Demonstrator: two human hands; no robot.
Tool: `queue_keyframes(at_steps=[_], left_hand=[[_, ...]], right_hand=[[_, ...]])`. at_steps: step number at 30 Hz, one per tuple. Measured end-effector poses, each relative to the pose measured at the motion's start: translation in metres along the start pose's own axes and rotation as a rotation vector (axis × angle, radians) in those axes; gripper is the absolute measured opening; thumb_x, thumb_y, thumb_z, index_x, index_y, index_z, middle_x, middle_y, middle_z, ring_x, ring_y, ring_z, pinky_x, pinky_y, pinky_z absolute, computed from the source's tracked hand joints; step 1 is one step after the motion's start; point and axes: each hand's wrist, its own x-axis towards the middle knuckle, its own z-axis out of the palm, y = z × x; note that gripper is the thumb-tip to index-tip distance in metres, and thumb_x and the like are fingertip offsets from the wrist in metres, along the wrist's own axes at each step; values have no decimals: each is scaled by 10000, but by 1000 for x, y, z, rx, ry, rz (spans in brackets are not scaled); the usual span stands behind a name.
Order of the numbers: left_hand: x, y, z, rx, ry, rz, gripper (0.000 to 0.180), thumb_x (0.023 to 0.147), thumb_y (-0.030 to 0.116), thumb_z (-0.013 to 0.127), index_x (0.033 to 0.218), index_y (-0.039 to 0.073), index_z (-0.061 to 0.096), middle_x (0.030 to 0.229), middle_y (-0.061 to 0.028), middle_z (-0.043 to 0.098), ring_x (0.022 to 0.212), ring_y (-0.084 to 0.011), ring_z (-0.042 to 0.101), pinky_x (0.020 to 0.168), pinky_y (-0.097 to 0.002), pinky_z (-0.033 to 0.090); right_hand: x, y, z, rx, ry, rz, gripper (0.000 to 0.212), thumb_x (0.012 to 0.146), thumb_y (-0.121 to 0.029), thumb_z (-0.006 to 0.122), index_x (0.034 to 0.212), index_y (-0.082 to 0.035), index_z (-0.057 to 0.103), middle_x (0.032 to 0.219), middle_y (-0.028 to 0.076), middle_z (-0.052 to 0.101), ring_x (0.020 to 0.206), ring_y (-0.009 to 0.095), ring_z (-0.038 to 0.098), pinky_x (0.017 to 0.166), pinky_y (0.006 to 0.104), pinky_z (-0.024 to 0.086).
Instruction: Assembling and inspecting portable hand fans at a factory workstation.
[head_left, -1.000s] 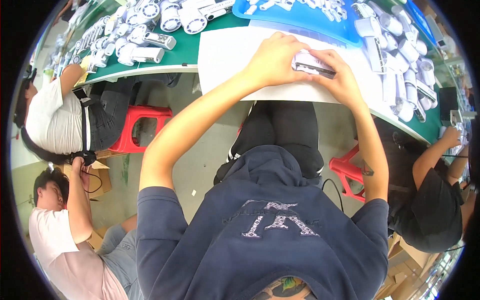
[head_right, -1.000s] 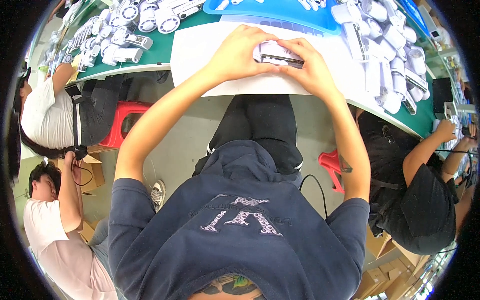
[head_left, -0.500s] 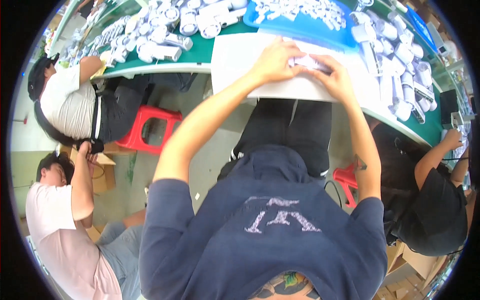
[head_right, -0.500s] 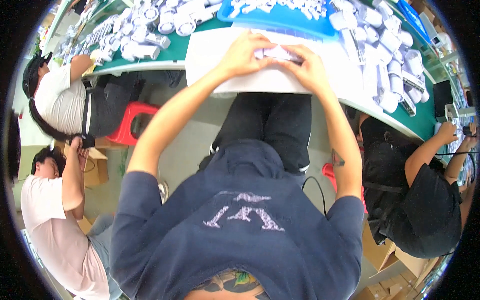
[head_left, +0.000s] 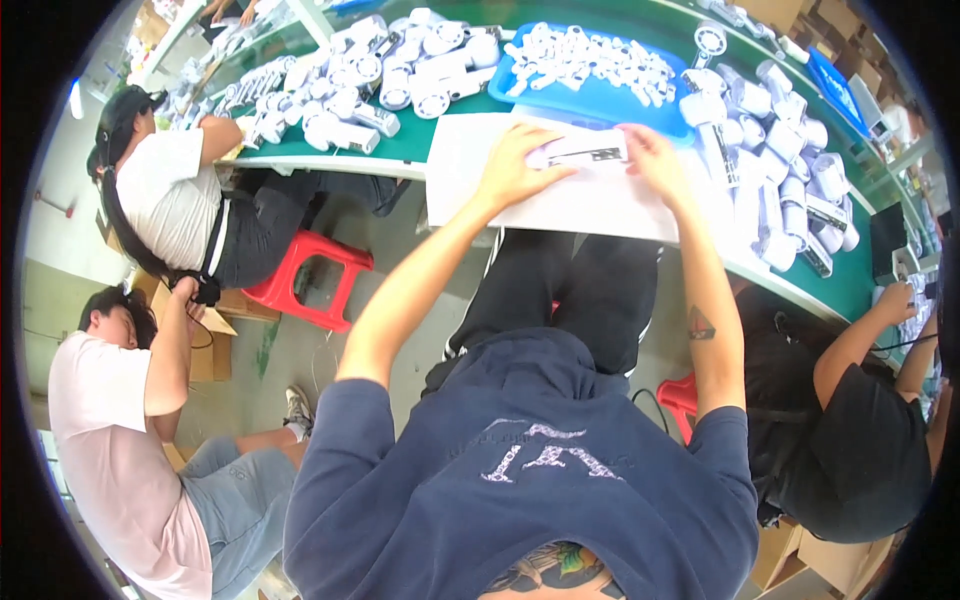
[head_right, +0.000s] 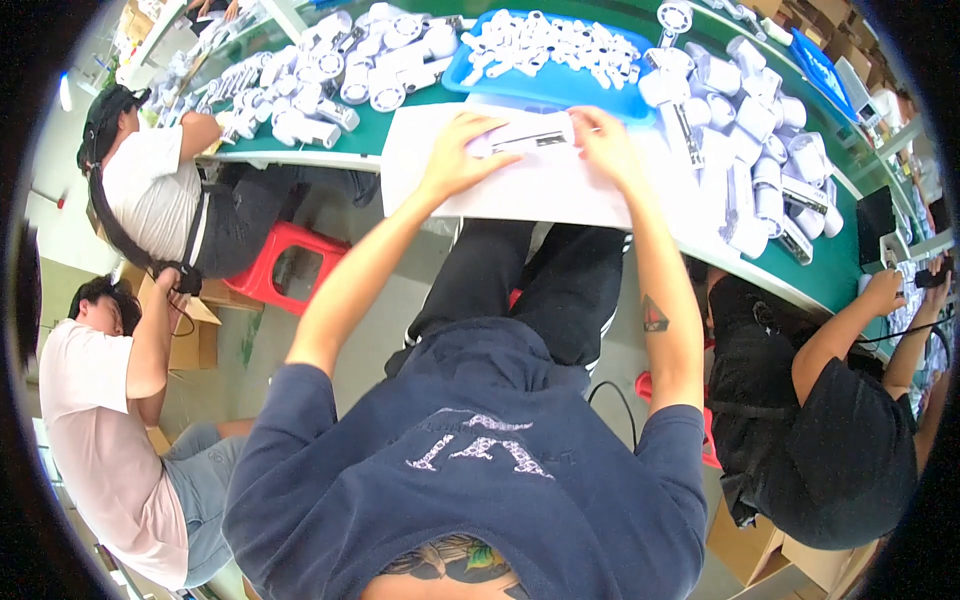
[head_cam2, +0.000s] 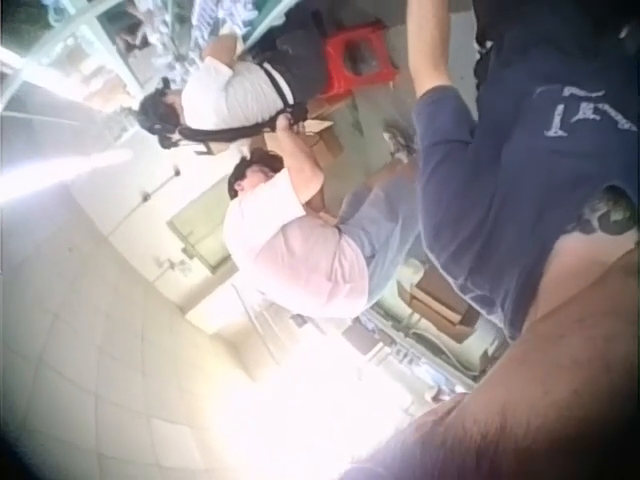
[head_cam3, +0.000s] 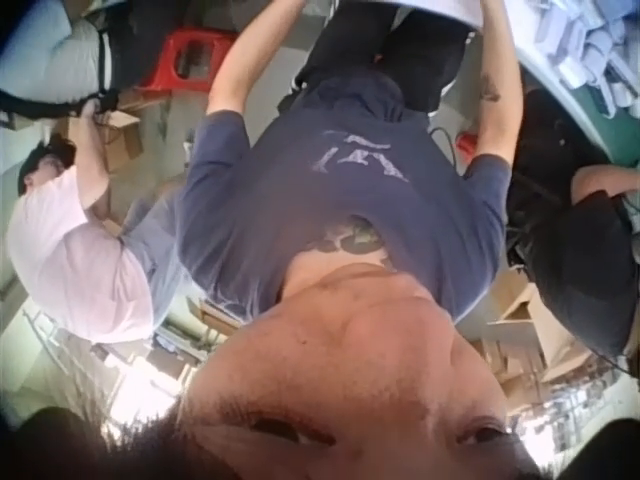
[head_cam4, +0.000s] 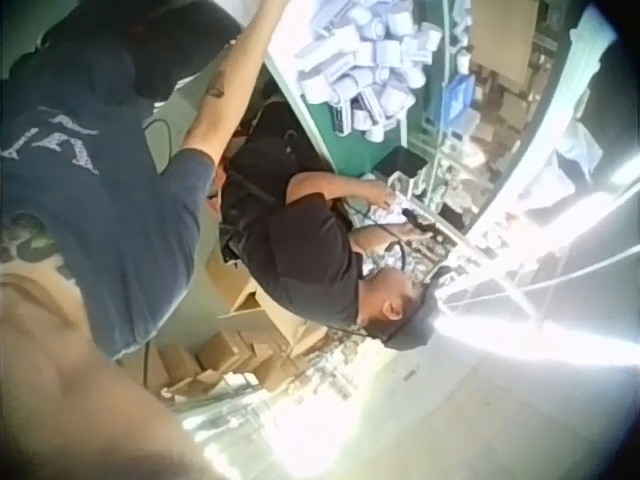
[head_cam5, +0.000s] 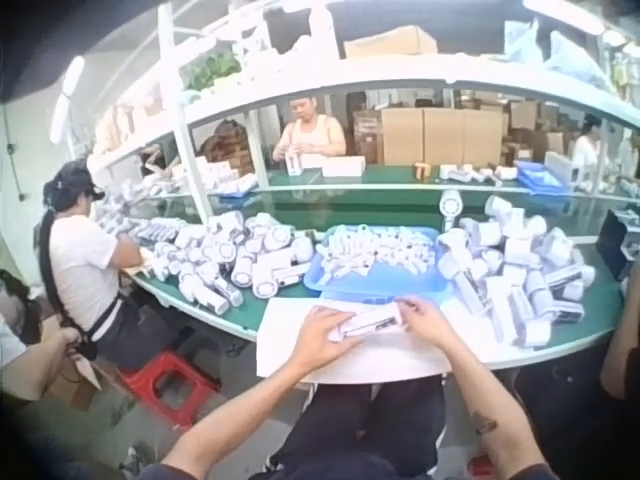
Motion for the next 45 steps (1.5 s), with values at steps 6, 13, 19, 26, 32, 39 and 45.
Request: queue_keyframes(at_steps=[6,13,19,26,32,39,45], left_hand=[[-8,35,-33,-485,459,-404,262,932,207,620,1079,-8,645,914,-35,644,884,-101,587,806,-236,458],[-20,47,-45,-775,585,-361,400,1047,260,355,1140,-76,550,1006,-149,658,919,-187,628,858,-317,474],[-16,63,-42,-679,584,-434,549,1044,369,251,1296,-83,433,1014,-218,643,925,-317,666,815,-400,538],[-10,62,-45,-648,593,-450,607,1018,420,291,1388,-60,329,1046,-206,606,956,-354,651,799,-482,566],[-5,57,-48,-651,571,-477,560,1011,403,341,1364,-32,336,1007,-190,589,947,-359,639,802,-489,555],[5,54,-46,-714,540,-453,542,1017,388,342,1346,-42,341,1000,-187,583,948,-350,635,804,-484,555],[6,42,-34,-722,512,-475,595,999,383,353,1386,-67,314,1029,-189,587,951,-347,630,819,-485,547]], right_hand=[[19,-11,40,-848,65,-577,299,898,-144,556,1168,-29,614,920,228,674,829,363,671,721,478,529],[28,-11,47,-991,4,-454,227,898,-101,458,1035,-2,609,779,236,671,716,405,673,660,508,536],[23,-6,44,-888,25,-382,214,909,-176,568,1091,-80,621,800,230,670,741,409,662,673,515,520],[19,-13,46,-905,28,-379,194,893,-130,495,1042,-47,587,808,188,690,689,373,678,607,480,539],[23,0,50,-891,55,-398,141,898,-160,551,1009,-81,586,762,168,676,692,372,664,589,491,516],[14,-9,52,-801,59,-370,123,903,-152,540,1000,-82,569,792,164,678,650,376,655,570,500,514],[17,0,47,-915,76,-328,184,889,-112,457,1029,-62,565,797,185,678,674,356,677,580,480,535]])
